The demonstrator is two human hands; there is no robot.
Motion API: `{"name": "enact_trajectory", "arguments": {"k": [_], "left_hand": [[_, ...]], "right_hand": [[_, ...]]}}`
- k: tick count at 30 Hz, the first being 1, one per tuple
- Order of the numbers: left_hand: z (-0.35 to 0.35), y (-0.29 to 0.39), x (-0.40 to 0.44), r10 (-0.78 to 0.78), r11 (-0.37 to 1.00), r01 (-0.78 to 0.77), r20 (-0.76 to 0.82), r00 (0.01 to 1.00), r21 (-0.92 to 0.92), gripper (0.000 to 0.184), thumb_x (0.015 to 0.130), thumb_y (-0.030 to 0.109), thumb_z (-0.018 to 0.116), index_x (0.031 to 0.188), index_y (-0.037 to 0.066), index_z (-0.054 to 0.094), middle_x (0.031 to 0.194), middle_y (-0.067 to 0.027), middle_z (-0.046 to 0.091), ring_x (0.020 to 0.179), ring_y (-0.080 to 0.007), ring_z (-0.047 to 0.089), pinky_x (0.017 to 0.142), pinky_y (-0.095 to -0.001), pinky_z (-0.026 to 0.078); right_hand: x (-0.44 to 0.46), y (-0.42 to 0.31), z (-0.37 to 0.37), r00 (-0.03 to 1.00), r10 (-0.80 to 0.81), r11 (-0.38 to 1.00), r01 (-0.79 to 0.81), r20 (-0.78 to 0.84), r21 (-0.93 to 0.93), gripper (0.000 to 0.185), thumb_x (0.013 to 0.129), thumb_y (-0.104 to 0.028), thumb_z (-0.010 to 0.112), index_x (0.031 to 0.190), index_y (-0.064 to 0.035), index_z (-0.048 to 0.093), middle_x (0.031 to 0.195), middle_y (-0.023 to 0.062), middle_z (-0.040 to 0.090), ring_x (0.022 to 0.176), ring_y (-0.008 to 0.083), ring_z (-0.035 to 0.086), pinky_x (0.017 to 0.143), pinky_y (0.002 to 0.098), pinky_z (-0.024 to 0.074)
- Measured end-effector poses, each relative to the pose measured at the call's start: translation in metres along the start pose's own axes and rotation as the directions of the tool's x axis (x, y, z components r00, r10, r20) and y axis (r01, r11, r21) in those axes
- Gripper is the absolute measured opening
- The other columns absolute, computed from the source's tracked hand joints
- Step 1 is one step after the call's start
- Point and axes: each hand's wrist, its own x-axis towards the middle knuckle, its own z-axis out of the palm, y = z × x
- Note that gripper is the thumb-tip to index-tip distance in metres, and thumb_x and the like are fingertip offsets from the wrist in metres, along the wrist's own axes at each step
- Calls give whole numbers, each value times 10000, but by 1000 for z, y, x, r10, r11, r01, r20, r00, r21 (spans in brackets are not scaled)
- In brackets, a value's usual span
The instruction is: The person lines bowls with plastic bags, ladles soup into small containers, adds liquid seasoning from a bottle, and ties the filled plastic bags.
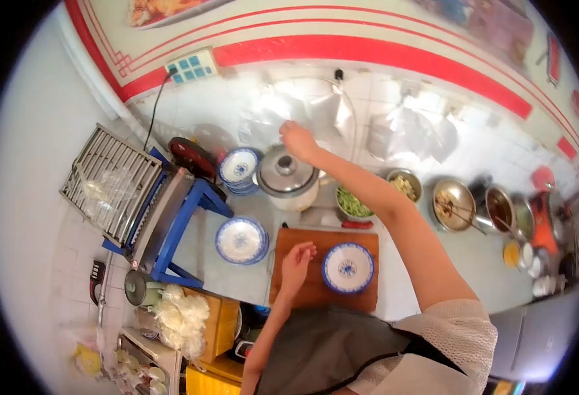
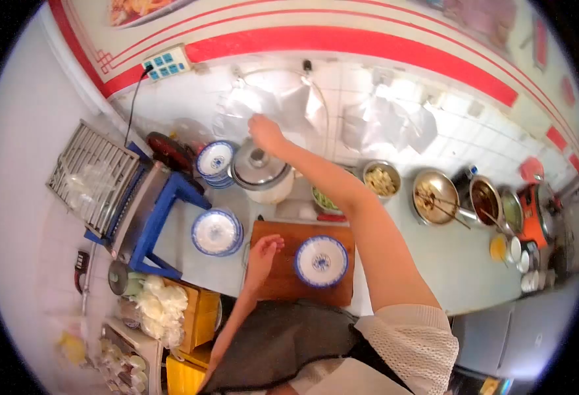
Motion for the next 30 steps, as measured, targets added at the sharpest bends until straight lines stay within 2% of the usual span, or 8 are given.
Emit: {"name": "enact_trajectory", "arguments": {"k": [5,8,12,20,23,25,27,30], "left_hand": [[-5,5,16,-25,1000,23,-125,992,-18,241,941,57,456,1156,-19,534,1065,-108,615,952,-173,600,845,-280,476],[-18,6,16,-86,996,76,-204,975,-55,235,943,62,455,1144,-23,542,1050,-106,620,942,-172,605,838,-279,481],[-27,-8,23,-111,992,94,-243,964,-80,229,946,79,467,1126,-30,558,1026,-98,630,925,-164,609,824,-274,487],[-24,18,110,-104,975,56,-214,971,-217,330,944,273,512,1143,15,567,1015,-45,632,943,-137,591,847,-276,456],[-31,11,162,-223,836,72,-216,951,-544,389,932,327,526,1163,14,552,1036,-36,627,966,-139,587,869,-285,446],[-41,4,166,-179,507,142,57,982,-850,369,918,261,562,1173,-4,538,1059,-44,618,966,-161,593,851,-292,465],[-38,9,147,-220,670,119,-44,975,-732,373,892,233,601,1174,-2,537,1075,-44,611,981,-156,584,840,-281,461],[-29,25,102,-242,823,112,-165,956,-558,383,854,180,653,1170,-3,539,1095,-51,605,991,-152,578,821,-274,458]], "right_hand": [[79,44,41,774,-630,712,544,-61,-444,140,706,-101,571,837,-52,577,936,103,564,985,254,516,865,391,398],[91,76,44,745,-648,624,637,156,-453,106,744,-99,539,802,-23,585,895,109,547,901,248,510,804,389,414],[86,78,36,671,-738,613,710,69,-346,101,744,-101,540,776,-14,579,860,104,534,865,248,507,770,376,419],[36,54,9,542,-762,550,830,355,-87,91,701,-117,545,704,-28,523,813,108,510,804,269,506,723,366,428],[-26,14,5,639,-730,668,742,243,55,116,659,-111,566,728,-22,538,827,104,515,811,280,508,727,373,429],[-85,-26,-5,734,-650,760,627,196,173,121,646,-77,596,746,-24,551,837,108,526,835,285,527,718,374,440],[-130,-57,-23,779,-608,789,574,152,220,118,653,-55,611,755,-24,559,833,111,531,837,287,540,706,372,450],[-181,-74,-49,968,203,920,-241,151,309,153,806,-155,660,841,-18,601,814,96,578,755,195,571,670,320,471]]}}
